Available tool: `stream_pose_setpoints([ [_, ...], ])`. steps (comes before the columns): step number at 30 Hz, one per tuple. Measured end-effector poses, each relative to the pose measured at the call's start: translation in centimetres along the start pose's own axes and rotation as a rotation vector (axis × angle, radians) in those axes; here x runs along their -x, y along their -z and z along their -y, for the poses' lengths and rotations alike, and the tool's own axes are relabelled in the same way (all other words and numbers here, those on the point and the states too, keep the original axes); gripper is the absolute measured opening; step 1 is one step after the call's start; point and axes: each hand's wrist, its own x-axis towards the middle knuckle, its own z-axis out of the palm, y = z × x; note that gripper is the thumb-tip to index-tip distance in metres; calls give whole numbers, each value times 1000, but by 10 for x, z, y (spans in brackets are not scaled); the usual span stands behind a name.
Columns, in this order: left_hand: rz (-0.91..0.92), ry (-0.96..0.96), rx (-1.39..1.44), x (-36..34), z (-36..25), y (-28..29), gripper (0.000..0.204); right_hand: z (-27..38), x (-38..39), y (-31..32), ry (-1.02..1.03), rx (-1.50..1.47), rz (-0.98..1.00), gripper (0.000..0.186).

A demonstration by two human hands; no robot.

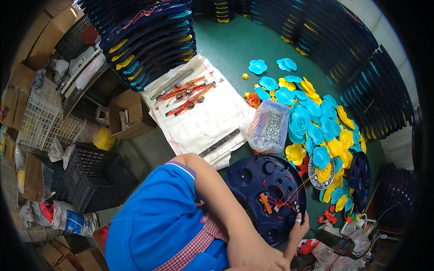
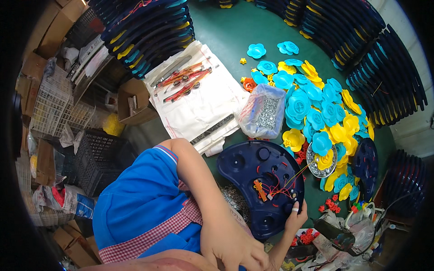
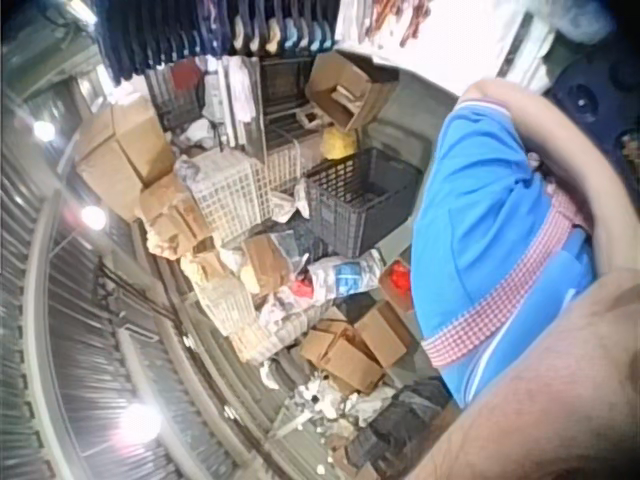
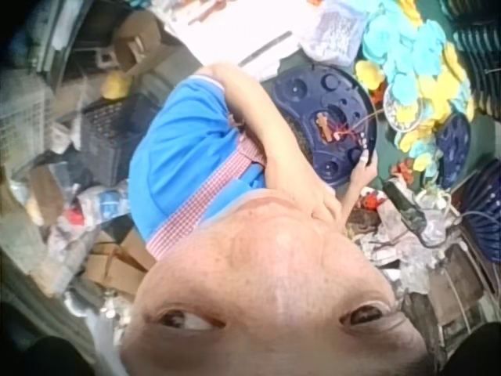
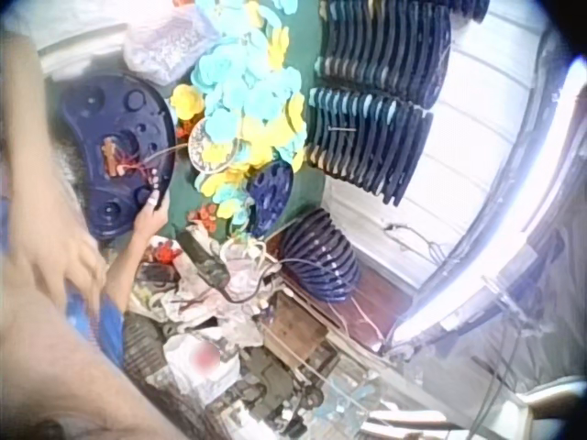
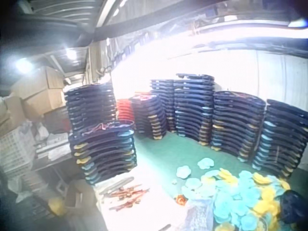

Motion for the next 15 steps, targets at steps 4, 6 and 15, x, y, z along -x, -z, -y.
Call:
stream_pose_setpoints([
  [4, 9, -63, 120, -1, 12, 1, 48, -25, -4, 12, -44, -183, -12, 30],
  [6, 2, -76, 141, 2, 17, -1, 47, -31, -1, 14, -31, -253, -45, 29],
  [15, -92, -129, 250, 6, 12, -7, 51, -29, 0, 21, -28, -345, -138, 32],
])
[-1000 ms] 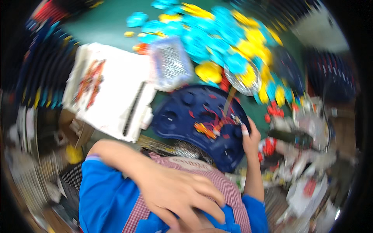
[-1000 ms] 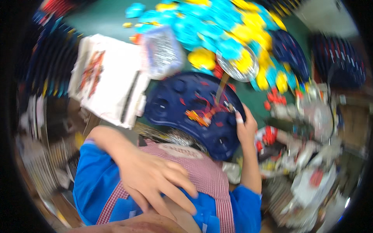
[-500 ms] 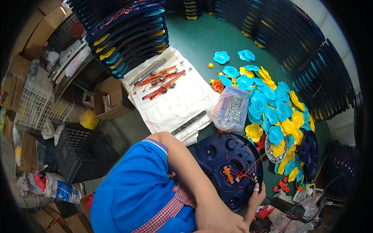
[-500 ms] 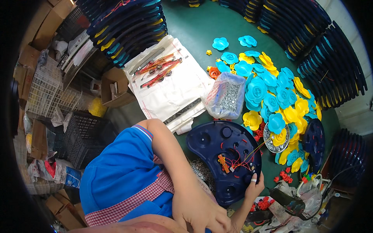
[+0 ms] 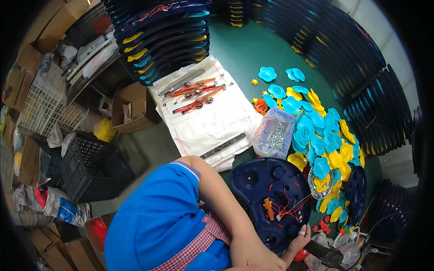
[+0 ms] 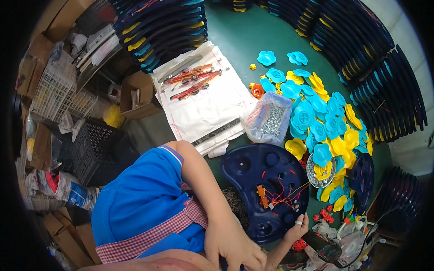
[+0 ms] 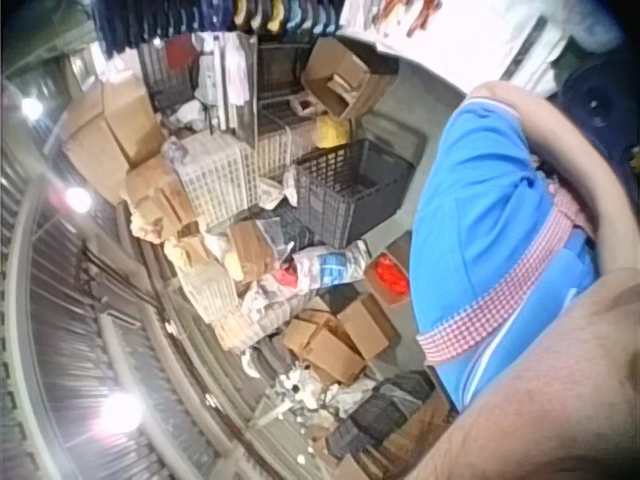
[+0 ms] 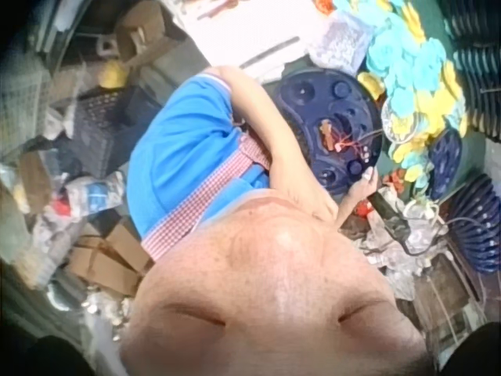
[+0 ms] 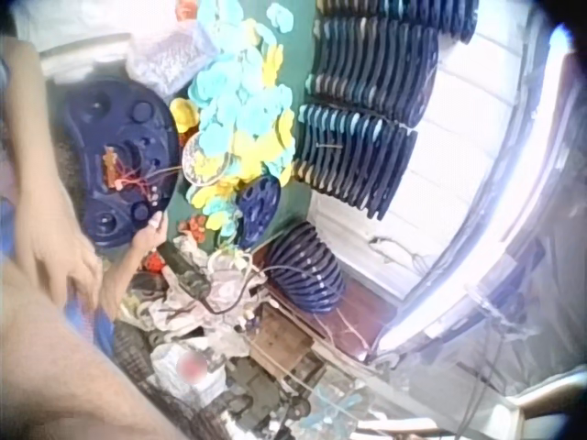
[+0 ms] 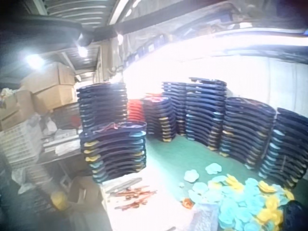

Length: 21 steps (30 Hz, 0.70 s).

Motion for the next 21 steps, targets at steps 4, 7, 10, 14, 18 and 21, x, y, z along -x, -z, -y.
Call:
stream_pose_setpoints([
  [4, 133, 31, -29, 6, 3, 1, 49, 14, -2, 0, 41, 86, 8, 33],
  [7, 295, 89, 25, 24, -3, 26, 44, 18, -2, -1, 47, 100, -18, 33],
  [10, 89, 259, -252, 51, -31, 49, 44, 22, -2, 1, 32, 99, -34, 34],
  [14, 199, 715, -1391, 108, -76, 71, 60, 33, -14, 16, 2, 123, -29, 37],
  [18, 131, 396, -1765, 138, -88, 65, 28, 53, -40, 3, 162, 198, 69, 42],
  [21, -37, 320, -2015, 118, -125, 90, 11, 118, -40, -58, 168, -194, 140, 48],
])
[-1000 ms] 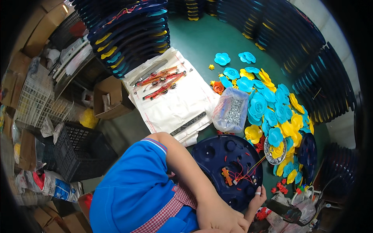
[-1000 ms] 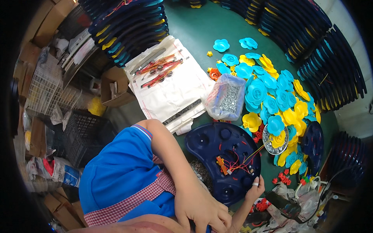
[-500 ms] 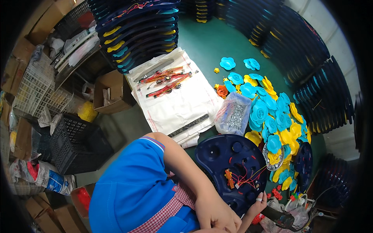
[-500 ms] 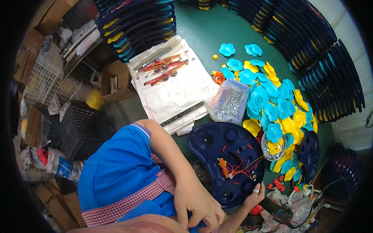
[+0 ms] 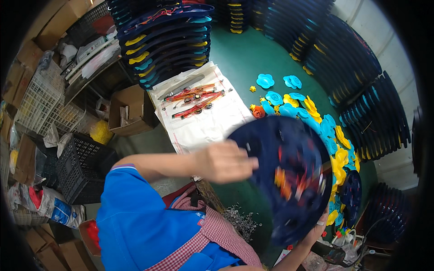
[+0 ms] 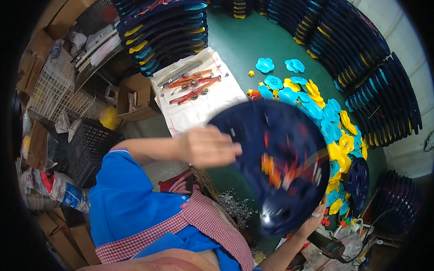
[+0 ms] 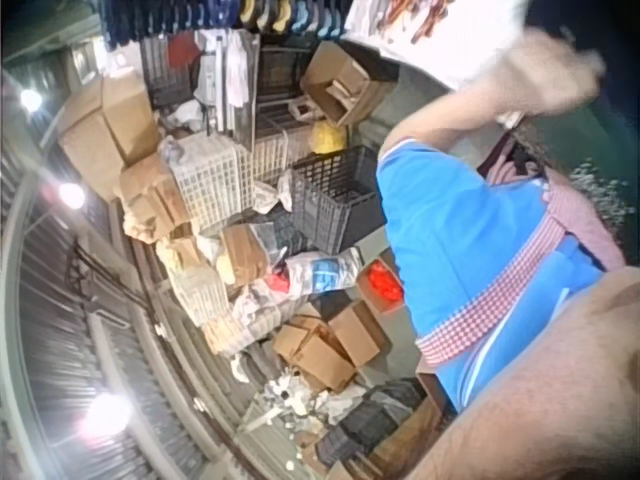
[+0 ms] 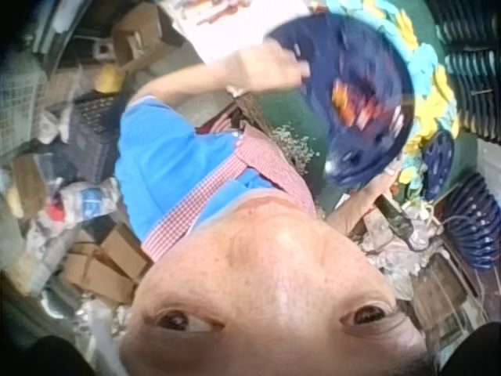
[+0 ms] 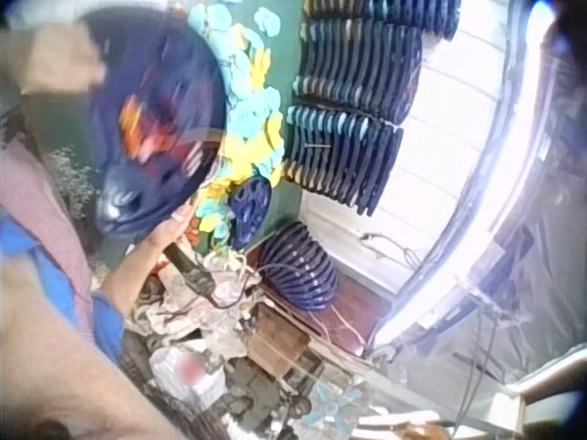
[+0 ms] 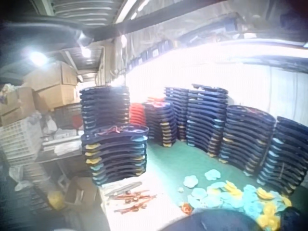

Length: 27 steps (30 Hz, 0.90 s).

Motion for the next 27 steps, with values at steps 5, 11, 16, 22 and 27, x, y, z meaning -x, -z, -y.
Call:
stream_pose_setpoints([
  [5, -128, 502, -791, -11, 172, 110, 16, -4, 1, -4, -60, -150, 25, 39],
  [11, 235, 964, -1163, 46, 303, 227, 32, -35, 1, -6, -159, -184, 12, 28],
  [16, 372, 1067, -968, 89, 316, 278, 40, -44, -20, 0, -118, -99, -41, 25],
  [22, 445, 1243, -1126, 62, 306, 256, 40, -54, -33, 31, -109, 18, -141, 26],
  [27, 413, 1177, -869, 90, 327, 267, 45, -72, -39, 62, -106, 111, -313, 28],
])
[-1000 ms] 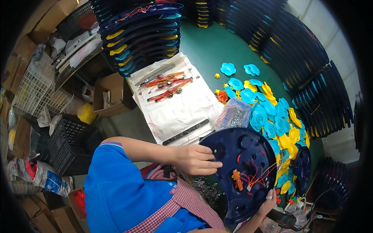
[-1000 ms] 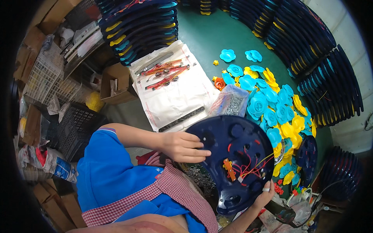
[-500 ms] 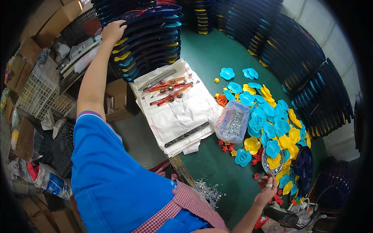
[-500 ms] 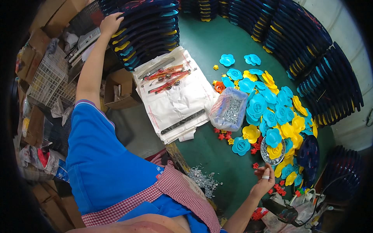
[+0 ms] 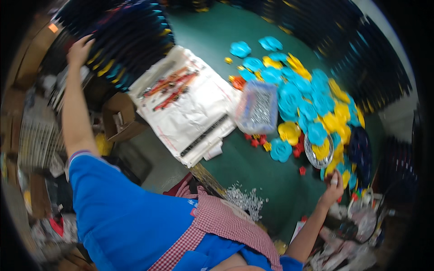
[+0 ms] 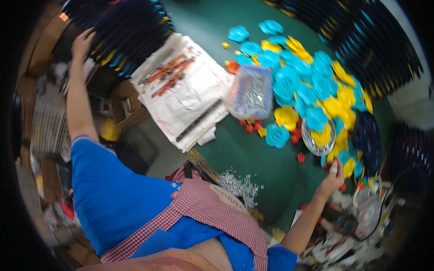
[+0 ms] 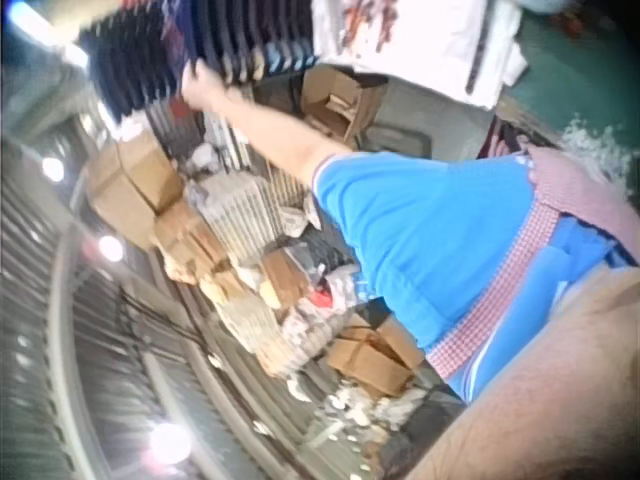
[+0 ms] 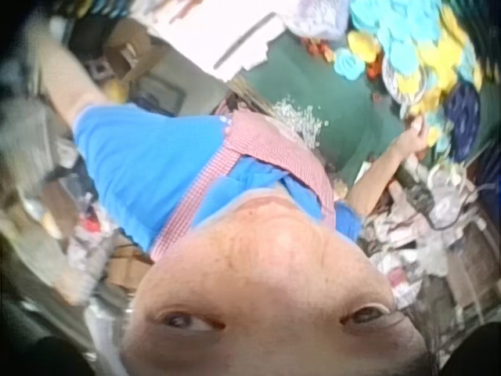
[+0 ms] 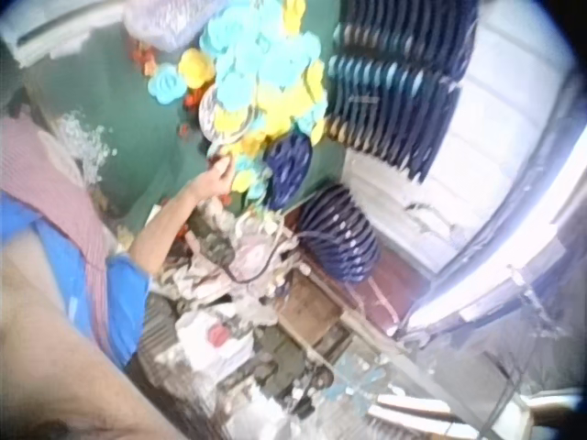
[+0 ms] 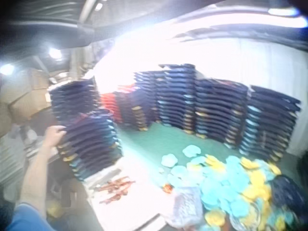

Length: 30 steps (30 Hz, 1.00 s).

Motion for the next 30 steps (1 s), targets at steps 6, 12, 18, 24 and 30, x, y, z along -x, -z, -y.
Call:
stream_pose_setpoints([
  [6, -803, -163, -472, 39, -90, -2, 45, 2, -13, -1, 158, 186, -150, 26],
  [12, 216, -1234, 806, 257, -406, -96, 18, -5, -15, -20, 434, 517, -57, 16],
  [18, -151, -1488, 496, 329, -513, -113, 14, 18, -6, -30, 492, 580, -18, 13],
  [24, -23, -1577, 351, 325, -534, -106, 24, 16, -42, -111, 735, 737, 22, 41],
  [30, 63, -1463, 671, 293, -513, -68, 33, 14, -56, -120, 353, 288, 40, 42],
])
